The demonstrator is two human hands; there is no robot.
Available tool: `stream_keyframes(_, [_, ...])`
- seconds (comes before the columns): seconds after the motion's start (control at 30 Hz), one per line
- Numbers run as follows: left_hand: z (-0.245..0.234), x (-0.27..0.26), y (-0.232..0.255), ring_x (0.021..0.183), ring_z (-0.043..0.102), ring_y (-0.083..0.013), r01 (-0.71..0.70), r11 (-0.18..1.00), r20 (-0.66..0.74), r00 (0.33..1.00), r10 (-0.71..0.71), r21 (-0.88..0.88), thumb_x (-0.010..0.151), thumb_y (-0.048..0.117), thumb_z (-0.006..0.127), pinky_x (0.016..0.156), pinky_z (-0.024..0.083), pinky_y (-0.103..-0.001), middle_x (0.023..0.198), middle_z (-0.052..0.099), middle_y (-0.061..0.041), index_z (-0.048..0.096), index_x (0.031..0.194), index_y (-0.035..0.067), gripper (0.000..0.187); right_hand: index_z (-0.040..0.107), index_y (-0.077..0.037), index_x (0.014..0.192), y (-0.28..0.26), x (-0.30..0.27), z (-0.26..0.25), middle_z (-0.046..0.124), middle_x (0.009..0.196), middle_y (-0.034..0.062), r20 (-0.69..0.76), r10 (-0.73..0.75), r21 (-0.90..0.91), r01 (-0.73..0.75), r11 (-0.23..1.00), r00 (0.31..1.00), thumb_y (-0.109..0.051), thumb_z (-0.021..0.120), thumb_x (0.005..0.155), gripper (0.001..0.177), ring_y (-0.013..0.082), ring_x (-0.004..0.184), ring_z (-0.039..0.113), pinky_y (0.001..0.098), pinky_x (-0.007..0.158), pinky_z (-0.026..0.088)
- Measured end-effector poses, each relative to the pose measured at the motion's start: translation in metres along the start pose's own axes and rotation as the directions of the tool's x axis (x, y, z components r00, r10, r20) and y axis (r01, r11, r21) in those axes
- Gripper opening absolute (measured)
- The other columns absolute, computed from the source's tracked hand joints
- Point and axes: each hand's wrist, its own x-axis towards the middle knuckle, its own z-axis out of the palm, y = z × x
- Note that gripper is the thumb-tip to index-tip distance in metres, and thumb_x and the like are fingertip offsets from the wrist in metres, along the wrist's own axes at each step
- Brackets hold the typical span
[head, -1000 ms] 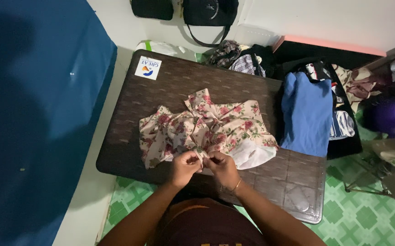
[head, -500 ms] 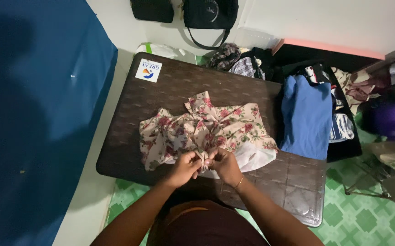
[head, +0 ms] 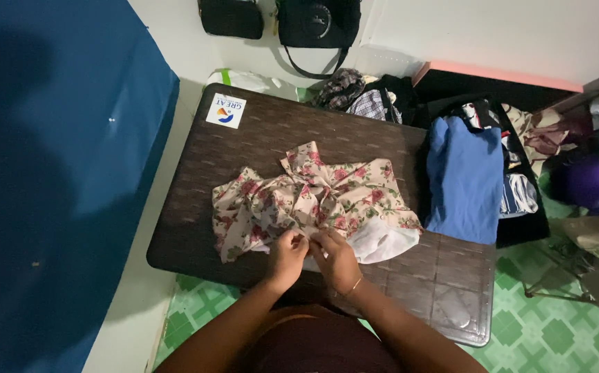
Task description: Folding a floral patterned garment on a table.
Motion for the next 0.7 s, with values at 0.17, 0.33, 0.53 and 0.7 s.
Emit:
stream_keyframes(0.17, [0.004,0.004,-0.024,0.072,0.070,-0.0114,-0.200,0.980,0.019,0.980,0.200,0.002,0.099,0.015,0.063,0.066,0.057,-0.029,0.082,0.073,-0.004,0.065,0.096,-0.001,0.016,0.070,0.000,0.100,0.028,-0.006,0.015,0.071,0.088,0.0150,-0.034,0.164,0.078,-0.161,0.984,0.986,-0.006,0.070,0.091,0.011,0.0272,0.078,0.071,0.0350,0.070,0.056])
stream_keyframes(0.33, [0.006,0.000,-0.020,0.058,0.050,-0.0085,0.039,0.982,0.102,0.995,-0.020,-0.185,0.099,0.015,0.063,0.051,0.042,-0.028,0.072,0.058,0.000,0.065,0.101,0.004,0.012,0.063,0.000,0.100,0.099,-0.027,0.048,0.067,0.082,0.0061,0.233,0.418,0.702,-0.449,0.553,0.878,-0.010,0.058,0.104,0.012,0.0141,0.072,0.063,0.0294,0.066,0.054])
stream_keyframes(0.53, [0.007,0.004,-0.017,0.068,0.059,-0.0137,-0.213,0.977,0.016,0.977,0.213,-0.030,0.097,0.013,0.065,0.062,0.050,-0.033,0.078,0.063,-0.006,0.065,0.099,0.001,0.013,0.063,0.000,0.104,0.059,-0.019,0.033,0.065,0.081,0.0053,0.115,0.389,0.517,-0.389,0.763,0.914,-0.007,0.065,0.099,0.009,0.0159,0.071,0.060,0.0314,0.064,0.051])
stream_keyframes(0.7, [0.005,0.002,0.007,0.071,0.070,-0.0286,-0.101,0.941,-0.029,0.993,0.116,0.323,0.086,0.016,0.071,0.064,0.054,-0.041,0.080,0.071,-0.018,0.067,0.094,0.000,0.018,0.067,-0.003,0.103,0.020,-0.003,0.011,0.067,0.090,0.0158,-0.123,-0.157,-0.019,0.156,0.988,0.980,-0.001,0.073,0.083,0.021,0.0337,0.082,0.066,0.0379,0.072,0.054])
